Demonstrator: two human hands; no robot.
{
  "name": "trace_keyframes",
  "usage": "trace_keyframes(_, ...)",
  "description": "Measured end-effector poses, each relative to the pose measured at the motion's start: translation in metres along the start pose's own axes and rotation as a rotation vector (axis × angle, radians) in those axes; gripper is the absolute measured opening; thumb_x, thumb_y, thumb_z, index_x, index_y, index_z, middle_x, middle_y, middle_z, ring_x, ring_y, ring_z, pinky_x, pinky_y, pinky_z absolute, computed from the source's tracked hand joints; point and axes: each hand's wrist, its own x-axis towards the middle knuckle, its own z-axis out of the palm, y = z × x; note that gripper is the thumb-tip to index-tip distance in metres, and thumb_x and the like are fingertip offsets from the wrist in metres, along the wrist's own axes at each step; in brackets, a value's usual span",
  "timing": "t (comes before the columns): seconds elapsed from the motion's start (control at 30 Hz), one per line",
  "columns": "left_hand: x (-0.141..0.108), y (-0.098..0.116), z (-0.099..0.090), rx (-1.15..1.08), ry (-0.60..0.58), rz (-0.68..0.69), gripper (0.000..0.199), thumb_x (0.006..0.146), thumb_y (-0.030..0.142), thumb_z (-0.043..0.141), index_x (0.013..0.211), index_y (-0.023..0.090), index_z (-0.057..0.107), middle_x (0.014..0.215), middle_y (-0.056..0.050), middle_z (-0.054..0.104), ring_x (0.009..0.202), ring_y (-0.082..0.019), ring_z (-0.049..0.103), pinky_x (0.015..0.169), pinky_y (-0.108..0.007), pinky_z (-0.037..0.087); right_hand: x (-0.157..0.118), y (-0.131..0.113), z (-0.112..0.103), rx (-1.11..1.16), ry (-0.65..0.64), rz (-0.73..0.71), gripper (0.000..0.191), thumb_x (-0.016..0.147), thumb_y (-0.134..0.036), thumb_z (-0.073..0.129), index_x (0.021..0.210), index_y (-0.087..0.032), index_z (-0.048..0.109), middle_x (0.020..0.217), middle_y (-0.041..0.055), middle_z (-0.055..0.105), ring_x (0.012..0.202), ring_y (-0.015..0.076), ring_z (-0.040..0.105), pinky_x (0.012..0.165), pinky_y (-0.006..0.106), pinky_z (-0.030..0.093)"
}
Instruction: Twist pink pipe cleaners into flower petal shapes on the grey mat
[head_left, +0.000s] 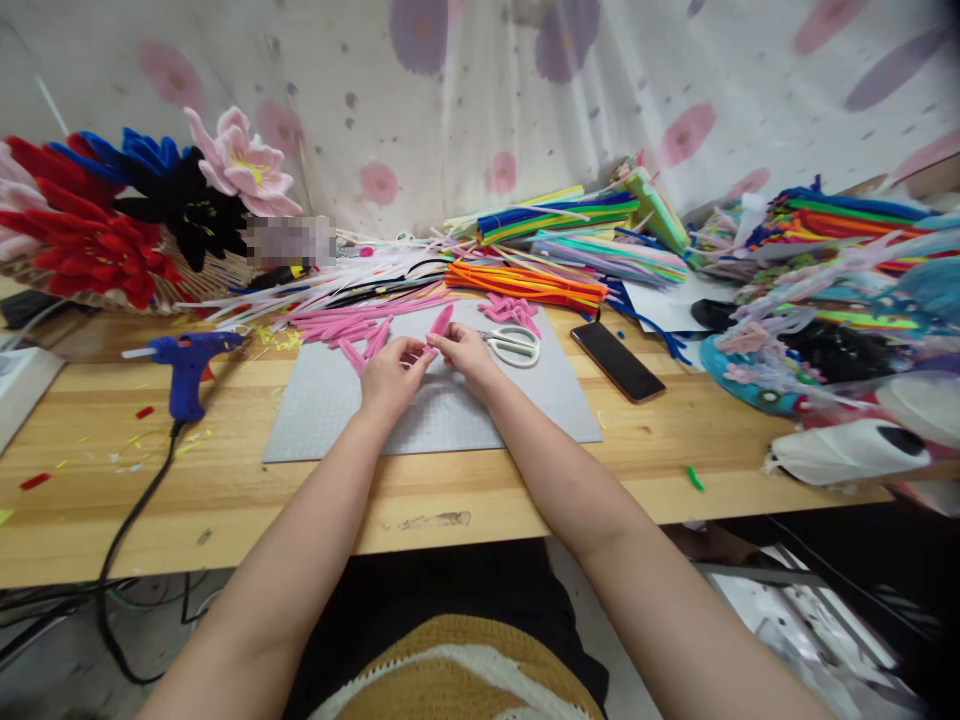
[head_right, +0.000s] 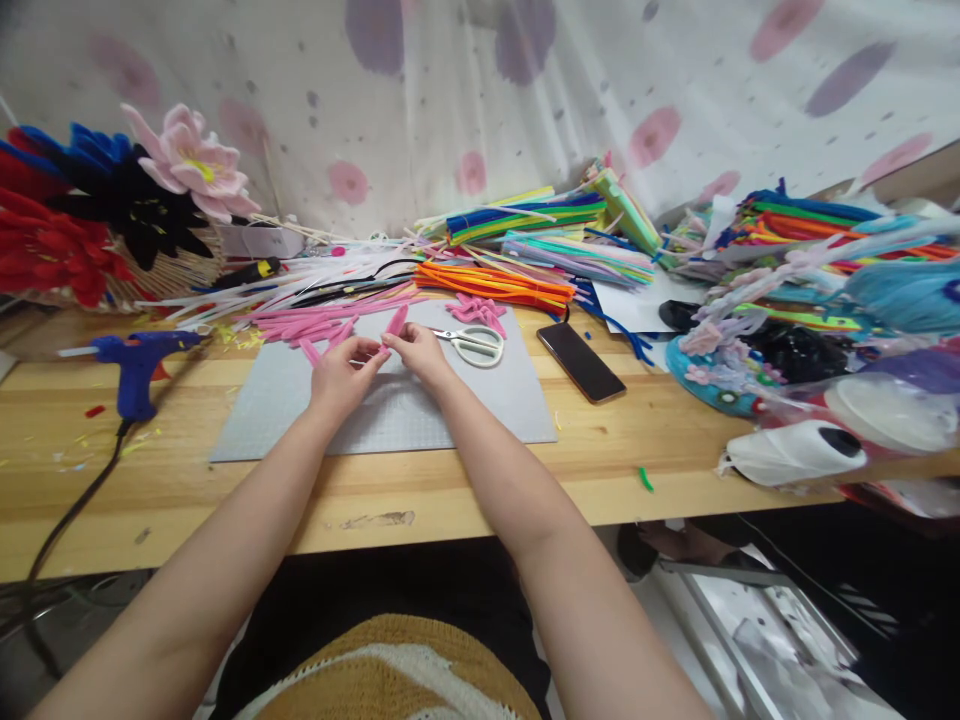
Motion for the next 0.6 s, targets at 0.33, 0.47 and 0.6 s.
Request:
trace_keyframes(0.33,0.006,-0.004,0.006,-0.489,-0.002,-0.272,0.014,0.070,0.030,0.060,0.071,0.016,0.059,0.067,-0.004,0.064,0.064,-0.016,0.062,0.062,-0.029,0.048,-0.004,-0.003,0.003,0.053,-0.064,-0.014,0.042,0.051,-0.050,0.071,0.066,-0.016,0.051,0.055,-0.0059,0.049,0.044,0.0041,0.037,0.043,0.021,0.028)
trace_keyframes(0.47,0.011,0.001,-0.001,-0.847,-0.106,-0.573,0.018,0.058,0.021,0.069,0.070,0.014,0.058,0.065,-0.002,0.064,0.056,-0.012,0.060,0.057,-0.026,0.051,-0.006,-0.006,0.004,0.121,-0.118,-0.032,0.043,0.050,-0.049,0.071,0.066,-0.016,0.050,0.055,-0.0064,0.048,0.043,0.0034,0.036,0.043,0.021,0.027)
trace_keyframes(0.6,0.011,0.002,-0.008,-0.963,-0.200,-0.646,0.019,0.060,0.015,0.068,0.076,0.014,0.058,0.065,-0.002,0.065,0.053,-0.009,0.058,0.058,-0.025,0.052,-0.007,-0.007,0.000,0.164,-0.193,-0.016,0.040,0.054,-0.048,0.071,0.064,-0.016,0.047,0.051,-0.0078,0.043,0.042,0.0031,0.034,0.043,0.020,0.025)
